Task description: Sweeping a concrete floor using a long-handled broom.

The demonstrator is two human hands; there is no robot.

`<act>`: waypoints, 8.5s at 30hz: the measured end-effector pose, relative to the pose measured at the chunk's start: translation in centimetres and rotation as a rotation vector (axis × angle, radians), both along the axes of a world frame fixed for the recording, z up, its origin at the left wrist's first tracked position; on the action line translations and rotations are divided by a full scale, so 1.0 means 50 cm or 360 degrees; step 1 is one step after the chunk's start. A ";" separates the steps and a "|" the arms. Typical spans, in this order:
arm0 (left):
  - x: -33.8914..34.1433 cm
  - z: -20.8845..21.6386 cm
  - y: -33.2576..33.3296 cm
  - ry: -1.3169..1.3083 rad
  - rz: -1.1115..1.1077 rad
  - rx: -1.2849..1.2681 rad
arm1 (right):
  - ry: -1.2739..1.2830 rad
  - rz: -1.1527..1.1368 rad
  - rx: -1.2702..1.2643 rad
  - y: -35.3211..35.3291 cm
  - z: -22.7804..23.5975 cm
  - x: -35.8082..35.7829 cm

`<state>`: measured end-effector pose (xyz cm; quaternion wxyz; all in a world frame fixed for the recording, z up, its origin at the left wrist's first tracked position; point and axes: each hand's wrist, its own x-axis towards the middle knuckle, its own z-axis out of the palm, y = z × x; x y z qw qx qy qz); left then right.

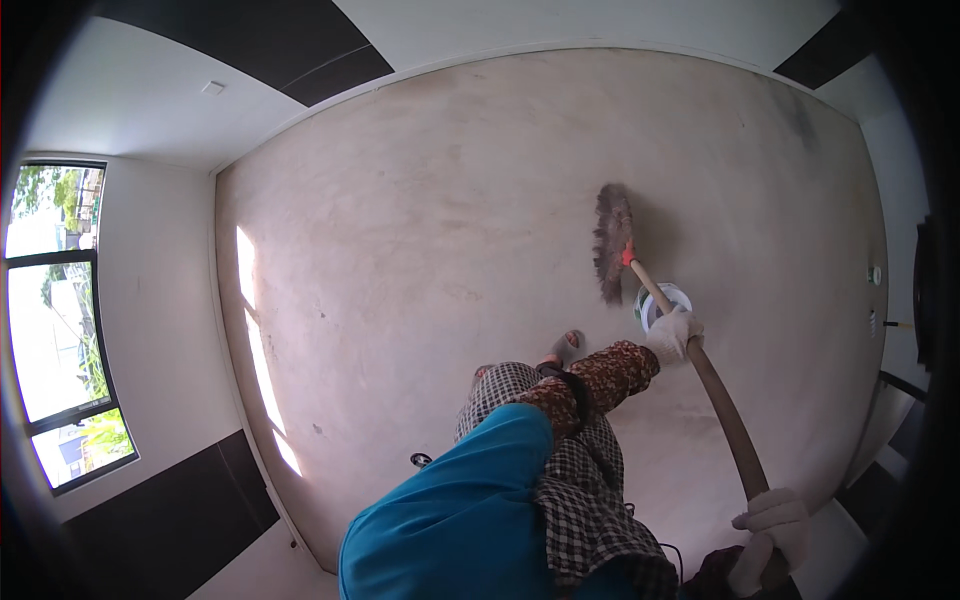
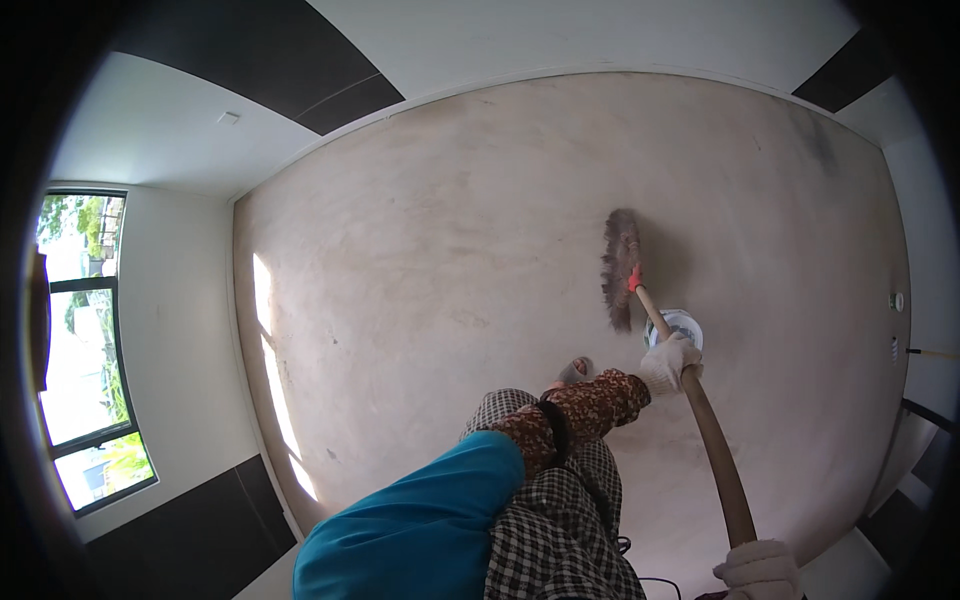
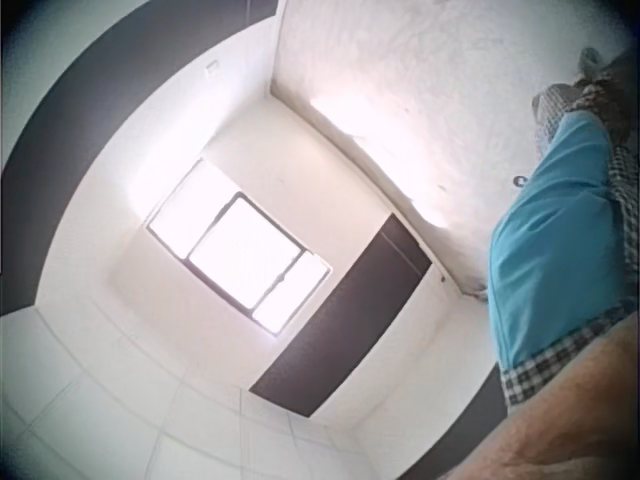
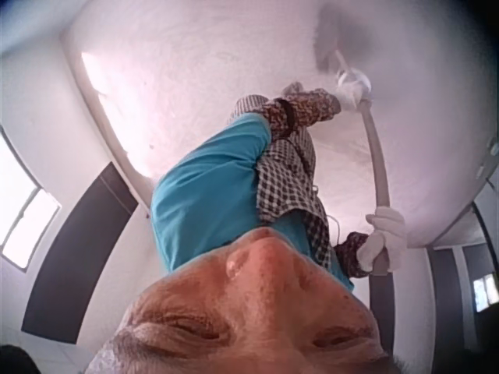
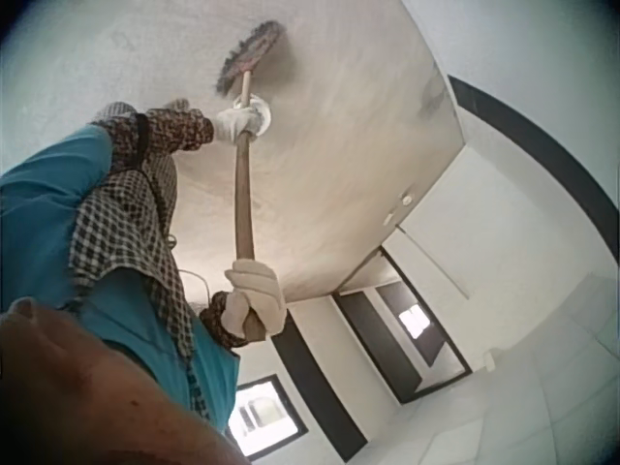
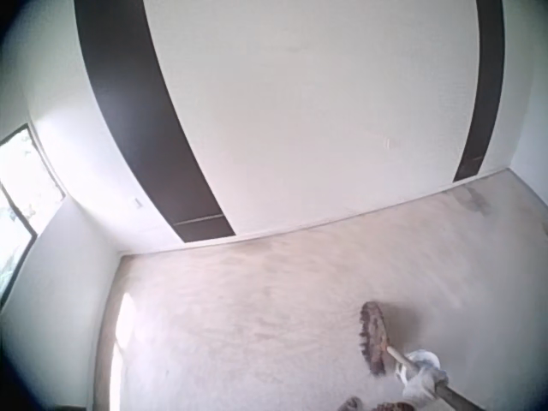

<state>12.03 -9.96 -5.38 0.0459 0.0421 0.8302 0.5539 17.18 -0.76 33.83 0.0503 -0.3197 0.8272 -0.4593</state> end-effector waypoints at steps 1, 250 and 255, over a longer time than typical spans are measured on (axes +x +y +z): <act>-0.005 0.025 0.007 -0.0002 0.0012 0.0000 | 0.0034 -0.0164 -0.0119 0.009 0.007 0.008; 0.013 0.116 -0.557 -0.0482 -0.0465 -0.0864 | -0.1239 -0.1099 -0.1119 -0.170 -0.159 -0.126; -0.031 0.078 -0.489 -0.0345 -0.0570 -0.0612 | -0.0920 -0.1017 -0.0875 -0.190 -0.079 -0.083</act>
